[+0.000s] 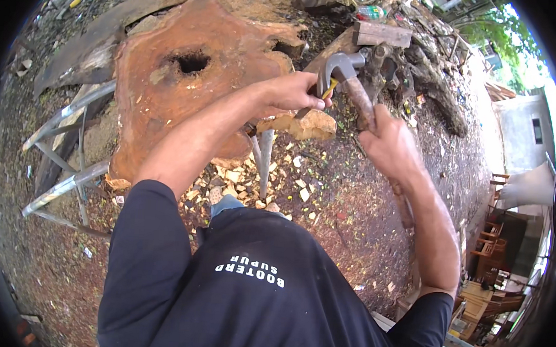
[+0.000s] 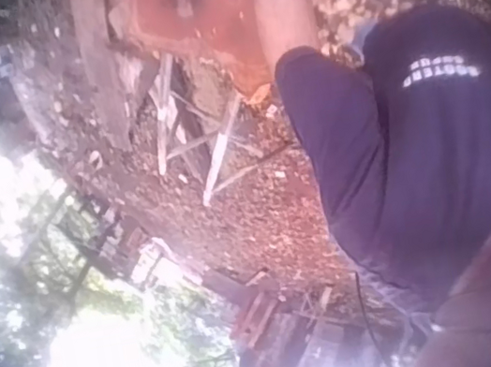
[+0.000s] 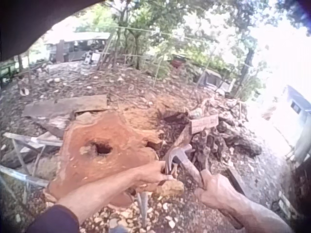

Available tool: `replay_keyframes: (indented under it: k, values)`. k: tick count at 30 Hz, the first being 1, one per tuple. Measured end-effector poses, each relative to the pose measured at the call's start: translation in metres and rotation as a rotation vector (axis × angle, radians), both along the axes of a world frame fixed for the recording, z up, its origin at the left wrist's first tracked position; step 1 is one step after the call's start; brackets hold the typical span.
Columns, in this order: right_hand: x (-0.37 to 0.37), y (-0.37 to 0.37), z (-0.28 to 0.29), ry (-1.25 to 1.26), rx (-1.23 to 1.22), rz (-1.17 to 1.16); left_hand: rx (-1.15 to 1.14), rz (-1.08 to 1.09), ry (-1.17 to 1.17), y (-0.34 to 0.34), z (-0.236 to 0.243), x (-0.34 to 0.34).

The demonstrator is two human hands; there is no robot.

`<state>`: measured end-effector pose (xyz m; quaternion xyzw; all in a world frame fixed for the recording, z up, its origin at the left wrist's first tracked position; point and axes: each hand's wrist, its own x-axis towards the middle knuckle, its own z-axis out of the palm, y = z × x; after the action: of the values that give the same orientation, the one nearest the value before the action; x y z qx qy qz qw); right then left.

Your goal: The person carves a large wooden slab by striking a chisel with a hammer to remove wood chips, occasionally brushing away debris by hand.

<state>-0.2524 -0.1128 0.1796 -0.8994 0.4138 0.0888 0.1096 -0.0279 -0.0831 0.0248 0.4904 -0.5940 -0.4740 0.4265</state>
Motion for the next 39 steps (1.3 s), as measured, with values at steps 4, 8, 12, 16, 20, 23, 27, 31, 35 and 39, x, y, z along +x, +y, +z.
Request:
replay_keyframes:
  k: [4, 8, 12, 16, 20, 23, 27, 31, 35, 39]
  values:
    - [0.008, 0.002, 0.043, -0.268, -0.040, -0.054, -0.020, 0.020, -0.018, 0.002, -0.007, 0.006]
    - [0.006, 0.001, 0.070, -0.935, -0.061, 0.003, -0.040, 0.018, -0.039, 0.004, -0.006, 0.005]
    - [-0.004, 0.001, -0.006, -0.252, -0.216, 0.039, -0.046, -0.001, 0.004, -0.006, -0.009, 0.000]
    - [0.007, -0.001, 0.008, -0.065, 0.068, -0.104, -0.036, -0.014, 0.016, -0.001, -0.011, -0.003]
    - [0.013, 0.007, 0.052, -0.518, -0.053, -0.190, -0.023, 0.059, 0.028, 0.006, -0.019, -0.001]
    - [0.008, 0.015, 0.077, -0.998, -0.144, -0.069, -0.090, 0.268, -0.105, 0.009, -0.028, -0.013]
    - [-0.006, 0.015, 0.007, -0.536, -0.205, -0.093, -0.124, 0.328, -0.168, 0.008, -0.026, -0.022]
    - [0.007, -0.002, -0.007, -0.052, -0.022, -0.033, -0.124, 0.353, -0.255, 0.002, -0.031, -0.022]
    - [0.007, 0.008, 0.050, -0.451, -0.108, -0.095, -0.080, 0.345, -0.269, 0.010, -0.031, -0.018]
    - [-0.002, 0.011, 0.098, -1.140, -0.248, -0.039, -0.093, 0.354, -0.299, 0.011, -0.027, -0.019]
